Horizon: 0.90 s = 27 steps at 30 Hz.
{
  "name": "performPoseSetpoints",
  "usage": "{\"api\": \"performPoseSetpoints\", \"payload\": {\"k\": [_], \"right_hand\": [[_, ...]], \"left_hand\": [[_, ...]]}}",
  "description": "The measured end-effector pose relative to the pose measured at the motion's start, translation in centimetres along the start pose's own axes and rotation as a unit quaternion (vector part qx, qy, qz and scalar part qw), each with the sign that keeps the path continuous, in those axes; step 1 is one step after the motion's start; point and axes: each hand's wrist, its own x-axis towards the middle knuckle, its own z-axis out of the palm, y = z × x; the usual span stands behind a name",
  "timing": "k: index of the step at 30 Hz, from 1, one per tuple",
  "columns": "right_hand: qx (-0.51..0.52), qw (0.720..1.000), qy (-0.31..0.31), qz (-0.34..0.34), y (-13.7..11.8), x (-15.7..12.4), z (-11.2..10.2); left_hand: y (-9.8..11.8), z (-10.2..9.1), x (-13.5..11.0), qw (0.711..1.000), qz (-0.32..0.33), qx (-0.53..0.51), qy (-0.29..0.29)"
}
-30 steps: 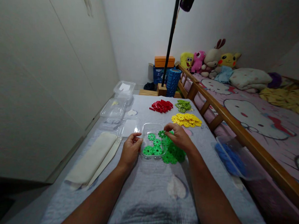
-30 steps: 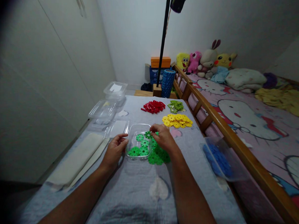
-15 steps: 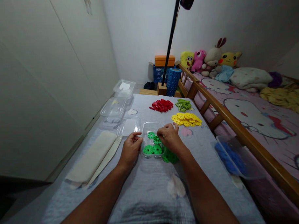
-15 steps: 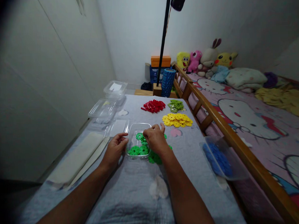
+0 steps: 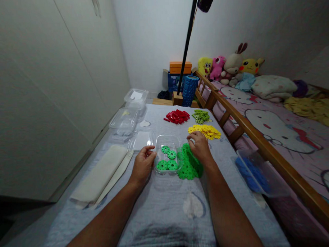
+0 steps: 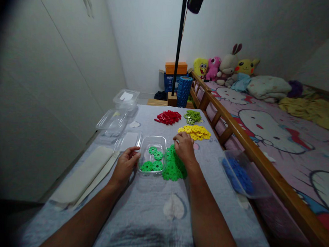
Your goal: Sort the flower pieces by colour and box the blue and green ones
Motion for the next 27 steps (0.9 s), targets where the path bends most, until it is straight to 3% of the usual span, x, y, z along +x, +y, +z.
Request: {"api": "performPoseSetpoints", "payload": {"k": [5,11,17,27], "right_hand": [[-0.001,0.993,-0.103,0.056,3.6,-0.1,0.5],[0.066,0.980,-0.160,0.098,4.4,-0.5,0.6],[0.106,0.980,-0.151,0.073,4.5,-0.3,1.3],[0.129,0.977,-0.116,0.124,4.8,-0.2,2.4]], "left_hand": [[0.3,0.1,-0.1,1.000,-0.007,-0.008,0.007],[0.1,0.0,0.0,1.000,-0.008,-0.017,0.004],[0.1,-0.1,0.0,1.000,0.001,-0.009,0.004],[0.2,-0.1,-0.1,1.000,0.002,-0.012,0.010]]}}
